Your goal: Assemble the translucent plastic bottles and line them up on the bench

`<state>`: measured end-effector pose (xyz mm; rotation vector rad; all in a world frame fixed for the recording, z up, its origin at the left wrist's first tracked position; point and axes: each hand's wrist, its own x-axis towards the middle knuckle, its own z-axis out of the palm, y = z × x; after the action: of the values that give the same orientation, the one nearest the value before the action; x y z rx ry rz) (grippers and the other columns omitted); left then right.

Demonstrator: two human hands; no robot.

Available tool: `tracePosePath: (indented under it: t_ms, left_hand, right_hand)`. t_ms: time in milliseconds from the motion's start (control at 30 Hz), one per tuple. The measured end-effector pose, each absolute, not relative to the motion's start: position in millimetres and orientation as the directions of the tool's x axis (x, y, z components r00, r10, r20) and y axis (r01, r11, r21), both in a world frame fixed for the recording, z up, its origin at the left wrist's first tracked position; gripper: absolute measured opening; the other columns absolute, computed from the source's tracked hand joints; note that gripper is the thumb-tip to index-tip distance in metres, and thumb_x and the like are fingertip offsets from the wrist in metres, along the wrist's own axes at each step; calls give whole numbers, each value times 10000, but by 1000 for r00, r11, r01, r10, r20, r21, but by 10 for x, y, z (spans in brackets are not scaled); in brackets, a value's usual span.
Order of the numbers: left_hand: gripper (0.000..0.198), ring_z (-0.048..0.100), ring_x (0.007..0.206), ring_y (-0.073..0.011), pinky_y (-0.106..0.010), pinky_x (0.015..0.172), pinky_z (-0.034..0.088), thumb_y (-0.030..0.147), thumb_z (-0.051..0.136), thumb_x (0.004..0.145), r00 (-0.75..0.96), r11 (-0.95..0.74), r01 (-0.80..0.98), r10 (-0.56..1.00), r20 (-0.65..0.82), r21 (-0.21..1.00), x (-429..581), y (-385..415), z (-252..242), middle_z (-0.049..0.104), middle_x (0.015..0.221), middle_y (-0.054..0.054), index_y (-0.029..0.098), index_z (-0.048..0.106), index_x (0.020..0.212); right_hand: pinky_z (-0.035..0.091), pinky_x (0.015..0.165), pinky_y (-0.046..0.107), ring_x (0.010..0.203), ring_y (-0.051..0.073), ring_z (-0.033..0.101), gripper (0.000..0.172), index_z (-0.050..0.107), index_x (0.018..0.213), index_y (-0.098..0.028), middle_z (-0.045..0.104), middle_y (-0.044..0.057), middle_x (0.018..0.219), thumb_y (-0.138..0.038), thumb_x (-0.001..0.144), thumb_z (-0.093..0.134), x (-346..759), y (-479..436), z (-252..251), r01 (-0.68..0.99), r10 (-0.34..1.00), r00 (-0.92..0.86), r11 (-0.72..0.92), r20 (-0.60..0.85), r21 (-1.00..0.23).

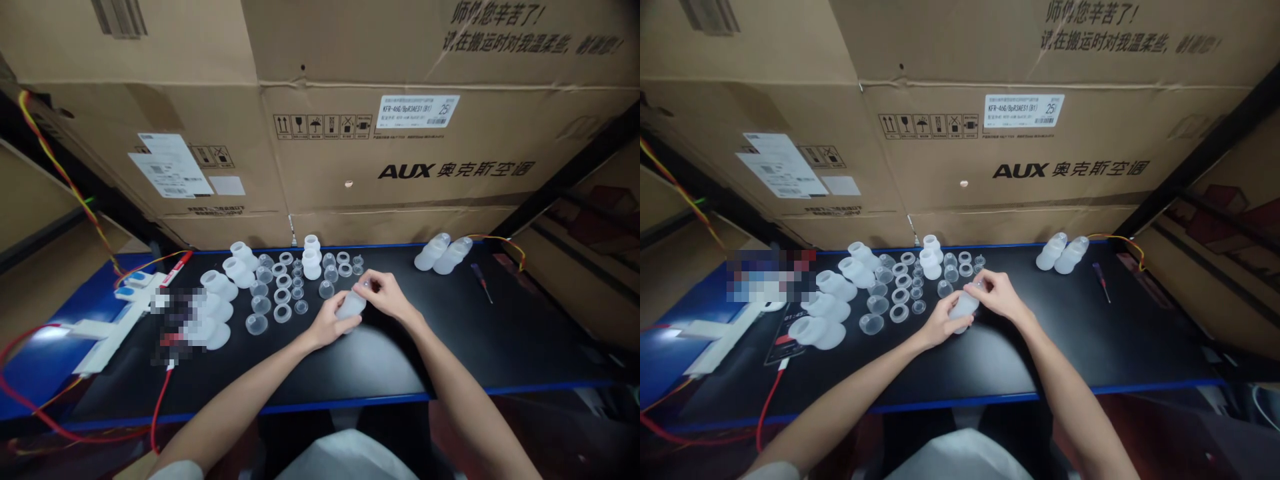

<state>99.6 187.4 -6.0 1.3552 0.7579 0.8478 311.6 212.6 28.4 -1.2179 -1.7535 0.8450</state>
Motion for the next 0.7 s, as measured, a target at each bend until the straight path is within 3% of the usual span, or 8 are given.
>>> tracePosePath:
  t_ms: [200, 400, 500, 600, 700]
  left_hand:
    - [611, 709, 674, -191, -277, 589, 548, 319, 904, 679, 672, 289, -156, 732, -113, 945, 918, 1974, 25, 782, 992, -113, 119, 709, 1222]
    - [620, 689, 470, -243, -281, 396, 483, 407, 729, 727, 890, 668, -280, 450, -74, 690, 860, 2091, -188, 773, 812, -177, 0, 703, 1193]
    - [672, 666, 420, -253, -286, 365, 442, 432, 703, 742, 928, 730, -268, 372, -36, 628, 828, 2114, -276, 761, 759, -168, -35, 700, 1226]
    - [704, 669, 420, -258, -285, 361, 423, 424, 710, 730, 928, 739, -279, 371, -24, 613, 802, 2117, -273, 761, 751, -161, -42, 697, 1259]
    - [695, 685, 451, -251, -280, 395, 443, 376, 723, 708, 893, 693, -309, 447, -52, 652, 796, 2107, -214, 767, 767, -162, -39, 703, 1265]
  right_hand:
    - [435, 541, 256, 578, 144, 558, 351, 789, 845, -188, 691, 1, 674, -534, 840, 844, 3217, 2097, 420, 310, 942, -278, 276, 191, -910]
    - [596, 740, 319, 814, 215, 725, 378, 844, 1068, -198, 798, 69, 960, -454, 800, 919, 3290, 2049, 526, 147, 880, -403, 333, 251, -932]
    - [608, 922, 379, 1054, 265, 750, 430, 814, 1210, -244, 795, 98, 1170, -404, 827, 927, 3301, 2018, 566, 22, 826, -485, 339, 287, -940]
    - [564, 1065, 448, 1247, 299, 706, 608, 704, 1397, -294, 734, 116, 1382, -453, 850, 918, 3296, 2026, 582, -106, 808, -515, 271, 286, -957]
    - [585, 964, 410, 1090, 270, 725, 519, 757, 1261, -266, 757, 98, 1252, -577, 864, 876, 3279, 2062, 568, -73, 871, -394, 289, 293, -955]
